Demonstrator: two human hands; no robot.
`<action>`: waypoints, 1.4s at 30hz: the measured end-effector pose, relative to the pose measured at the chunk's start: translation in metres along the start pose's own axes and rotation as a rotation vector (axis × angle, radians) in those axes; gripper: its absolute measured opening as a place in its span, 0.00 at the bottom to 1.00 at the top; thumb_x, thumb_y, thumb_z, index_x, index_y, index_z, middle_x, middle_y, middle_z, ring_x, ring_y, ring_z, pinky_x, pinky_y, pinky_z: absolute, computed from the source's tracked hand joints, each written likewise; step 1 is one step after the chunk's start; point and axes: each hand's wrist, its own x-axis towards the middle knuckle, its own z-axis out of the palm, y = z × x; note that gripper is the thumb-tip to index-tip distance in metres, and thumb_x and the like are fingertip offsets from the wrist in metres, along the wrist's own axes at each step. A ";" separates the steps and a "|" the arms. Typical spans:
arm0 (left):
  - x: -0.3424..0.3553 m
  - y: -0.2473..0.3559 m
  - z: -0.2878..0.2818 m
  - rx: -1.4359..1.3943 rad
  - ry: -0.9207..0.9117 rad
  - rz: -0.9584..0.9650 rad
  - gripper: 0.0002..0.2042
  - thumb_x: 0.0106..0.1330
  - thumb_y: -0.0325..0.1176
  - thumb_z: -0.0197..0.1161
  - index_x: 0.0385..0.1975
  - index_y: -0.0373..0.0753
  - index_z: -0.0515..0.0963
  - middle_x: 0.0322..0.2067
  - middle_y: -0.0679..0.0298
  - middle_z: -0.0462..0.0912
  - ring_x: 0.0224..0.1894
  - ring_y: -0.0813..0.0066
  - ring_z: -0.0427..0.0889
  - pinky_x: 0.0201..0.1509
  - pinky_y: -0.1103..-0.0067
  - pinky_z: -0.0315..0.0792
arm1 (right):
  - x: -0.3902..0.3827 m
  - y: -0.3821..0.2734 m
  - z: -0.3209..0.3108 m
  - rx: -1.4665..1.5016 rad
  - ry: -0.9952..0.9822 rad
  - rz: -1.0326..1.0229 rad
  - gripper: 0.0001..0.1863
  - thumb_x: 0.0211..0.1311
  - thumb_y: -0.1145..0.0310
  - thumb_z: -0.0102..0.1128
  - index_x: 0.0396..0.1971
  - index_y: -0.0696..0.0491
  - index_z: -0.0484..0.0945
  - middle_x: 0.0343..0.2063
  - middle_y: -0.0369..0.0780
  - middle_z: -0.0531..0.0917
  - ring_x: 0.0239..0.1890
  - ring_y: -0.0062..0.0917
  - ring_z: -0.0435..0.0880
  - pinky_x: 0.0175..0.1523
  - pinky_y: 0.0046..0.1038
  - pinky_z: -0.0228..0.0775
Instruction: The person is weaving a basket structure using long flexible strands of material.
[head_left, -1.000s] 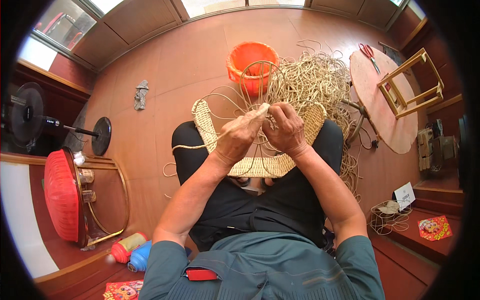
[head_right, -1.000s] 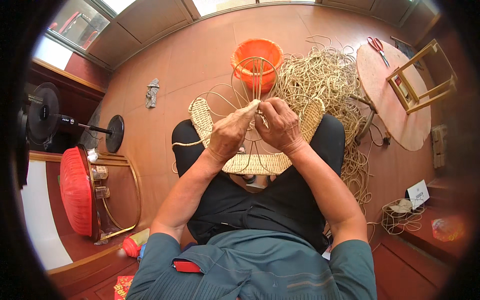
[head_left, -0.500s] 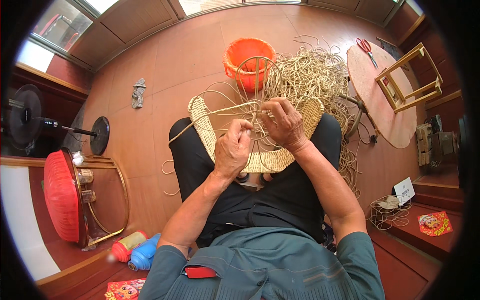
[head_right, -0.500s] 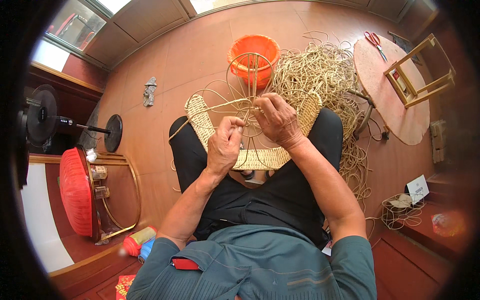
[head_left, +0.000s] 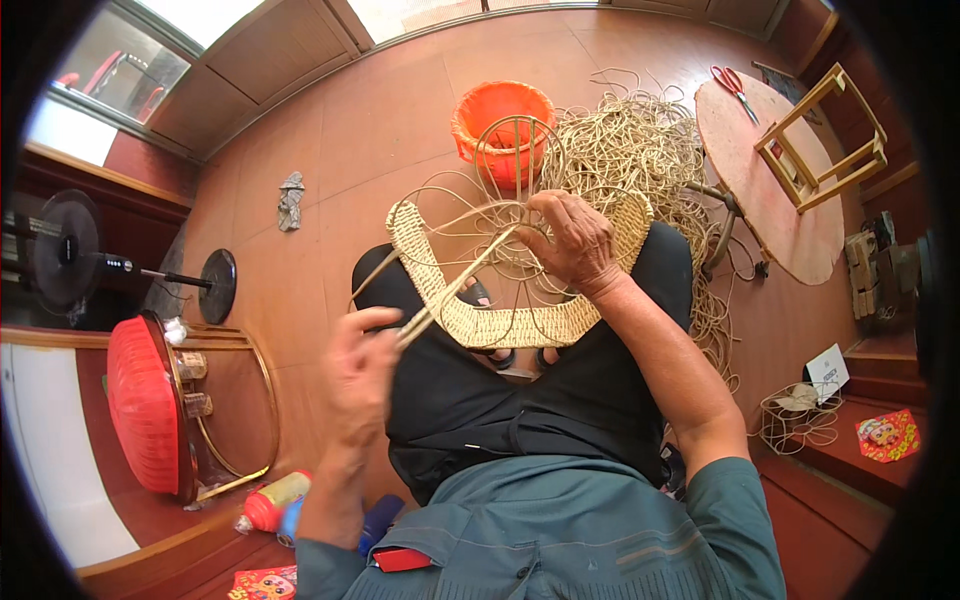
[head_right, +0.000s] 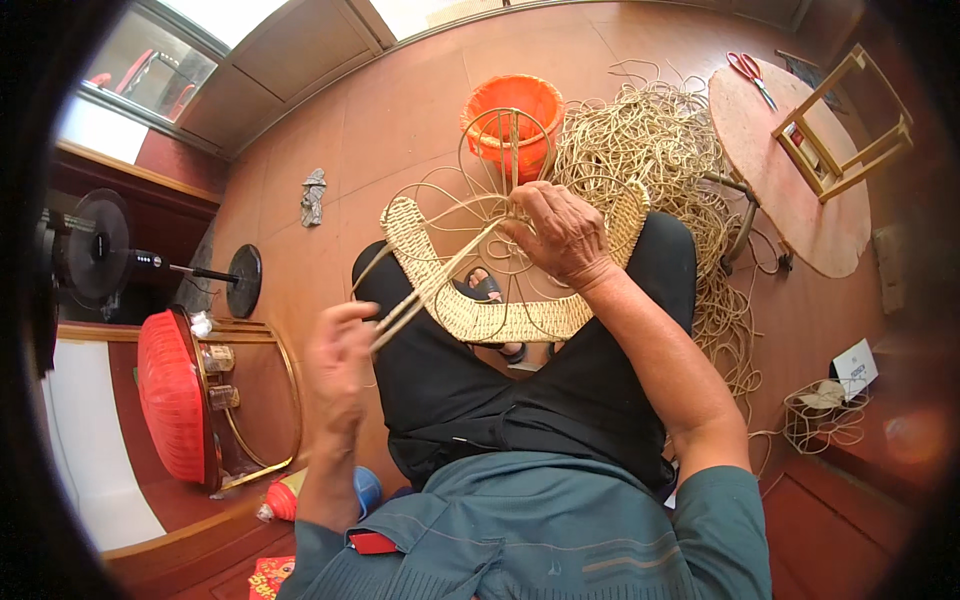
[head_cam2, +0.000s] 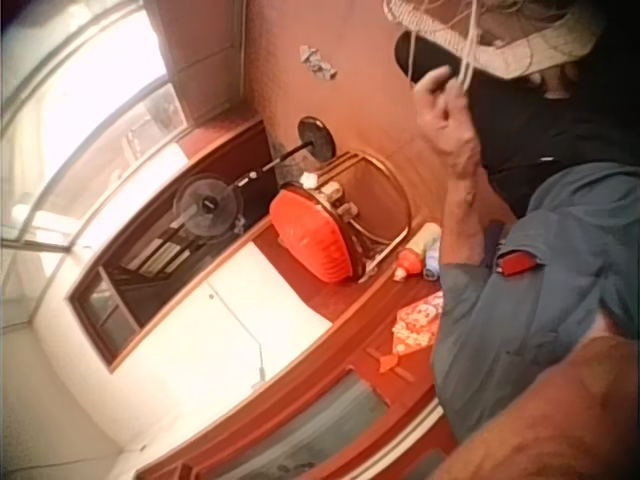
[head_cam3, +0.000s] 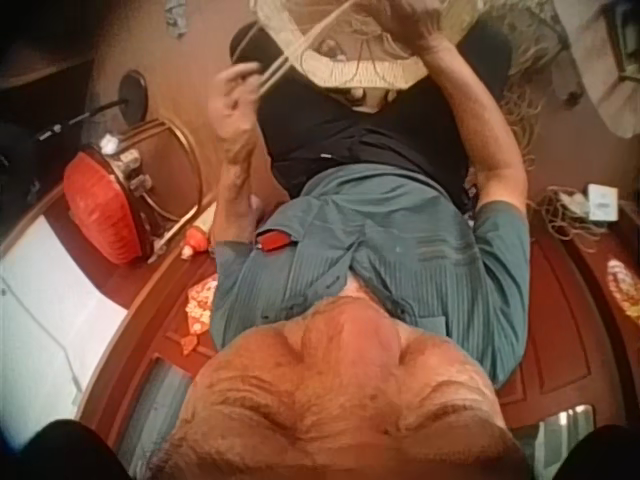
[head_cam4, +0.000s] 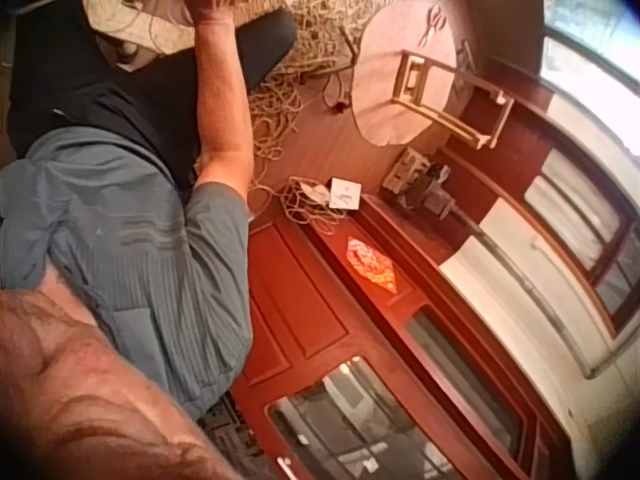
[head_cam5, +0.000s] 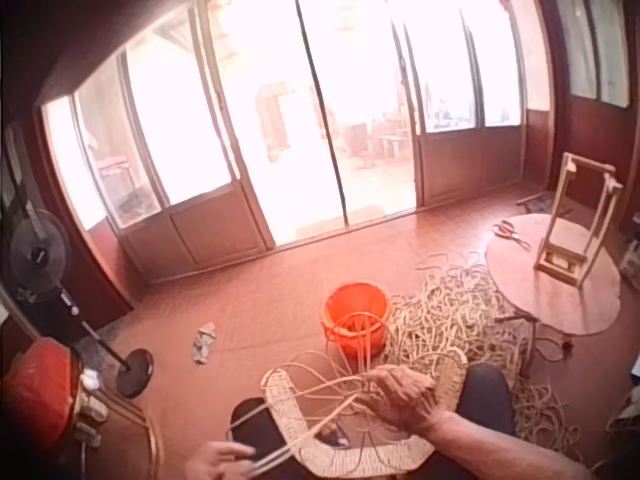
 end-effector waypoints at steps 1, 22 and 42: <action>-0.004 0.000 -0.028 0.095 0.098 -0.001 0.08 0.81 0.32 0.63 0.53 0.39 0.83 0.31 0.78 0.73 0.31 0.92 0.66 0.34 0.86 0.59 | 0.002 -0.001 0.002 0.020 0.019 -0.001 0.19 0.62 0.53 0.77 0.45 0.46 0.79 0.38 0.34 0.86 0.37 0.29 0.88 0.41 0.32 0.80; -0.083 -0.056 -0.478 1.306 0.908 -0.185 0.21 0.77 0.43 0.66 0.62 0.38 0.83 0.59 0.51 0.88 0.61 0.54 0.86 0.67 0.64 0.77 | 0.014 -0.009 0.003 0.196 -0.057 0.151 0.13 0.64 0.61 0.75 0.36 0.47 0.77 0.30 0.35 0.83 0.35 0.34 0.83 0.44 0.37 0.76; -0.039 -0.112 -0.233 1.081 0.473 0.023 0.15 0.82 0.42 0.59 0.48 0.40 0.89 0.41 0.53 0.92 0.42 0.57 0.90 0.49 0.66 0.80 | 0.007 -0.009 0.003 0.141 -0.017 0.107 0.04 0.66 0.67 0.72 0.38 0.43 0.85 0.31 0.33 0.80 0.37 0.33 0.80 0.43 0.36 0.76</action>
